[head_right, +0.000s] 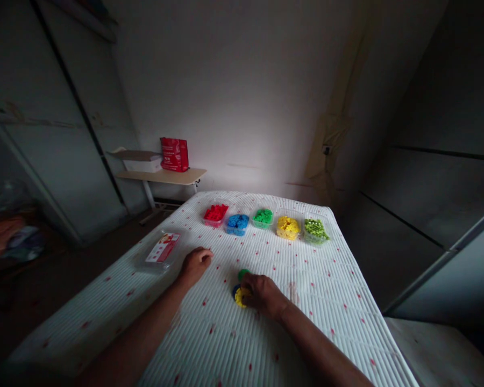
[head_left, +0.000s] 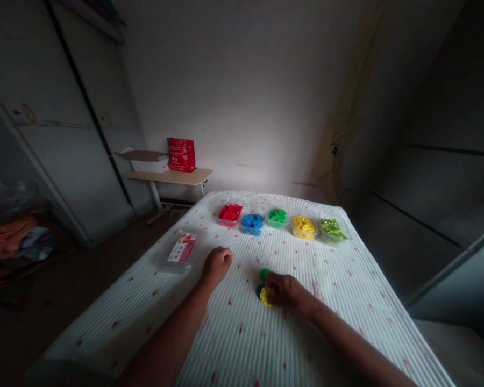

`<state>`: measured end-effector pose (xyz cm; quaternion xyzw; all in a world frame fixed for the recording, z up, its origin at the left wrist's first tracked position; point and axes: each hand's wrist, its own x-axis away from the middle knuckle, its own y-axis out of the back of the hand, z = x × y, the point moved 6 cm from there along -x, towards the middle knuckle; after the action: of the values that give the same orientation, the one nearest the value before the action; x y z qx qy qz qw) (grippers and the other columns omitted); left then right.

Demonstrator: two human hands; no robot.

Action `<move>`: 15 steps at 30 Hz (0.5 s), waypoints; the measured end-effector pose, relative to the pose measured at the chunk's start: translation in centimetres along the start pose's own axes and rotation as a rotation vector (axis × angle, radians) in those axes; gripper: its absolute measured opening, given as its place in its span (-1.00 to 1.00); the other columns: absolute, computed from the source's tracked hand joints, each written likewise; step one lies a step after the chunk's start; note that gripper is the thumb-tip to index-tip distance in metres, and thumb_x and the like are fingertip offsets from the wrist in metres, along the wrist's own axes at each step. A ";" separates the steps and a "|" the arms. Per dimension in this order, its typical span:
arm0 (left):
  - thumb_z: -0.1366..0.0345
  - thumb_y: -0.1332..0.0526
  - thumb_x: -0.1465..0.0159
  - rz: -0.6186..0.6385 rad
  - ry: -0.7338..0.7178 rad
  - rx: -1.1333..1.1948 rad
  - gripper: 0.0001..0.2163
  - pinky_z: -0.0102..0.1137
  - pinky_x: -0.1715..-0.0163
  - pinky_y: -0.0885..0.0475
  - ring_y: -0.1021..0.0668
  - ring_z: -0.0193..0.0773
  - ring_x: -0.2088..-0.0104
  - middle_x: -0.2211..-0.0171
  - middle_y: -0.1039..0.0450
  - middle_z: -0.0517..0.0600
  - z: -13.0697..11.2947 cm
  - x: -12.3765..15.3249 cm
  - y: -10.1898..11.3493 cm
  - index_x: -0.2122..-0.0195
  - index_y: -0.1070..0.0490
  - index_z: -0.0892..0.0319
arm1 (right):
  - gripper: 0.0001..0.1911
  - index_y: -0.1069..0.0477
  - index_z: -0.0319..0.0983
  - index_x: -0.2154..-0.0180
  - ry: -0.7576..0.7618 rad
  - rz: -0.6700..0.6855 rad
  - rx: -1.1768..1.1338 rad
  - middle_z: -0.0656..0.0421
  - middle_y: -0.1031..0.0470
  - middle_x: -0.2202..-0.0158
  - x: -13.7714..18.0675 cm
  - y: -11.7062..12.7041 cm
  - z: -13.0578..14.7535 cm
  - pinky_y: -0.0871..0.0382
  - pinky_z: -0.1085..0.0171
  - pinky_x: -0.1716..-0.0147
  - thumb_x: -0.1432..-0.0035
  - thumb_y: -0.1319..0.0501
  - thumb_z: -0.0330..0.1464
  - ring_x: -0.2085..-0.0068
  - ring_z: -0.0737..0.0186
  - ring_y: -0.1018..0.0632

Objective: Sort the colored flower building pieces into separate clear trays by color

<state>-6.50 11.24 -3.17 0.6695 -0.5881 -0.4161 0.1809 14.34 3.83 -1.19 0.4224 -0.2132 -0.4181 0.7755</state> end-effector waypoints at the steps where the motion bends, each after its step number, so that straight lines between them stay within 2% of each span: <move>1: 0.53 -0.11 -0.08 0.000 0.001 0.001 -0.84 -0.45 0.24 -0.32 -0.46 -0.35 0.34 0.42 -0.46 -0.05 0.0 0.0 0.0 0.45 -0.45 0.19 | -0.93 -0.32 -0.23 0.43 -0.011 -0.002 -0.043 0.28 -0.33 0.48 0.1 0.1 0.0 -0.13 0.43 0.50 0.07 -0.18 -0.41 0.48 0.42 -0.30; 5: 0.53 -0.11 -0.08 0.001 0.002 -0.002 -0.84 -0.45 0.25 -0.31 -0.46 -0.36 0.34 0.41 -0.47 -0.05 -0.1 0.1 0.0 0.44 -0.45 0.20 | -0.92 -0.32 -0.24 0.42 -0.016 0.023 -0.334 0.26 -0.36 0.47 0.5 0.6 -0.4 -0.19 0.43 0.53 0.06 -0.17 -0.38 0.50 0.42 -0.35; 8: 0.53 -0.12 -0.08 0.005 -0.001 -0.015 -0.85 -0.46 0.26 -0.31 -0.46 -0.36 0.35 0.42 -0.46 -0.04 -0.2 0.1 0.1 0.45 -0.45 0.21 | -0.86 -0.30 -0.25 0.40 -0.115 0.013 -0.517 0.25 -0.38 0.48 0.0 2.3 -2.5 -0.23 0.42 0.59 0.06 -0.18 -0.32 0.57 0.42 -0.37; 10: 0.52 -0.12 -0.08 0.007 -0.005 -0.027 -0.85 -0.46 0.28 -0.31 -0.45 -0.36 0.36 0.43 -0.46 -0.04 -0.2 0.0 0.1 0.45 -0.45 0.21 | -0.84 -0.29 -0.26 0.42 -0.210 -0.091 -0.520 0.26 -0.37 0.53 -0.7 4.8 -4.6 -0.22 0.41 0.63 0.07 -0.19 -0.31 0.61 0.43 -0.37; 12: 0.52 -0.11 -0.09 0.007 -0.012 -0.034 -0.85 -0.46 0.28 -0.31 -0.45 -0.35 0.36 0.43 -0.45 -0.04 -0.2 0.0 0.0 0.45 -0.46 0.21 | -0.87 -0.30 -0.27 0.46 -0.301 -0.266 -0.447 0.27 -0.34 0.62 -1.6 8.4 -6.9 -0.19 0.42 0.66 0.07 -0.19 -0.34 0.65 0.43 -0.35; 15: 0.52 -0.10 -0.09 0.002 -0.020 -0.024 -0.84 -0.46 0.27 -0.31 -0.46 -0.35 0.35 0.43 -0.45 -0.03 -0.1 -0.1 0.0 0.45 -0.46 0.22 | -0.86 -0.34 -0.31 0.38 -0.377 -0.516 -0.378 0.23 -0.39 0.62 -2.8 13.5 -9.8 -0.25 0.42 0.64 0.06 -0.20 -0.39 0.62 0.40 -0.40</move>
<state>-6.42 11.30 -3.14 0.6626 -0.5854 -0.4298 0.1833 25.83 14.81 4.70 0.2273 -0.1579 -0.7024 0.6558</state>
